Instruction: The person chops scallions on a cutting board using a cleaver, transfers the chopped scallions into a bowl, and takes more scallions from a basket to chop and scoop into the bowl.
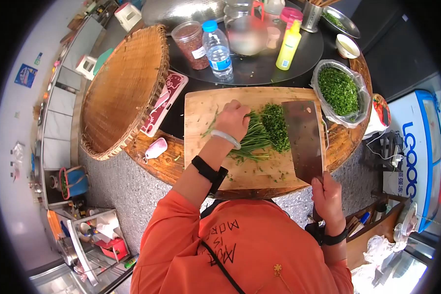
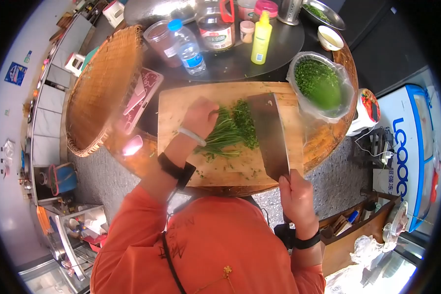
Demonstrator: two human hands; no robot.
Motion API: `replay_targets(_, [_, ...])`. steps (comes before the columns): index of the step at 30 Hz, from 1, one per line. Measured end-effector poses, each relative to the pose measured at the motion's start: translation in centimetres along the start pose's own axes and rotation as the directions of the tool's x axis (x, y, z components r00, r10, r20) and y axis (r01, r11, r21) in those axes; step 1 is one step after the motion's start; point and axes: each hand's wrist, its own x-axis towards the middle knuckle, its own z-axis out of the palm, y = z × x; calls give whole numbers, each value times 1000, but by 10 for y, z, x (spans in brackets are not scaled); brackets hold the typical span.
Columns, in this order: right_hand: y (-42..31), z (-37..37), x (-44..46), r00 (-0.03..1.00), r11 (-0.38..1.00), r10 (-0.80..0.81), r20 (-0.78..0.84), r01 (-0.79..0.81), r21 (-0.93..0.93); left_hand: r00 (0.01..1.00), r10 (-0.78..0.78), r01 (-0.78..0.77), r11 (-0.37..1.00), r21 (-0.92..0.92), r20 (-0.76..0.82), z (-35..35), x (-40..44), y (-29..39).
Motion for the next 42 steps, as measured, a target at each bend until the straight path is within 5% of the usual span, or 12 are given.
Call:
replay_targets(8, [15,-8,-11,997,997,65,-30,-64,34,937,-98,-13,950,313,336,-19,-1,-13])
replay_targets(15, [14,-8,-5,999,999,37,-13,-37,15,995,38,-47,994,96,92,9,13,-26])
replay_targets(22, [17,-5,-5,1000,1000,18,11,-18,15,974,-33,25,999,39,225,43,41,-15])
replay_targets(25, [28,-4,-8,1000,1000,17,9,-17,9,907,-127,113,992,58,400,61,51,-27])
replay_targets(27, [30,-7,-10,999,999,32,-1,-32,27,956,294,-294,956,-12,2,66,52,-49])
replay_targets(28, [31,-8,-11,999,998,42,-5,-41,43,955,296,-296,955,-13,13,45,54,-33])
replay_targets(30, [30,-11,-10,998,997,56,-15,-55,52,999,-46,44,976,-213,-2,-26,63,24])
replay_targets(31, [30,-13,-10,998,997,62,-21,-60,52,999,-46,46,977,-208,3,-40,63,24])
replay_targets(33, [29,-15,-8,997,997,72,-13,-72,42,994,86,-92,991,95,68,-62,63,19])
replay_targets(35, [27,-15,-6,999,998,45,-11,-44,51,992,42,-62,984,169,120,-50,51,-14])
replay_targets(37, [26,-14,-4,999,998,32,-10,-31,48,901,-153,30,955,294,406,-29,38,-48])
replay_targets(42, [23,-15,-4,1000,999,12,1,-12,32,914,-154,144,988,55,376,-4,-9,-31])
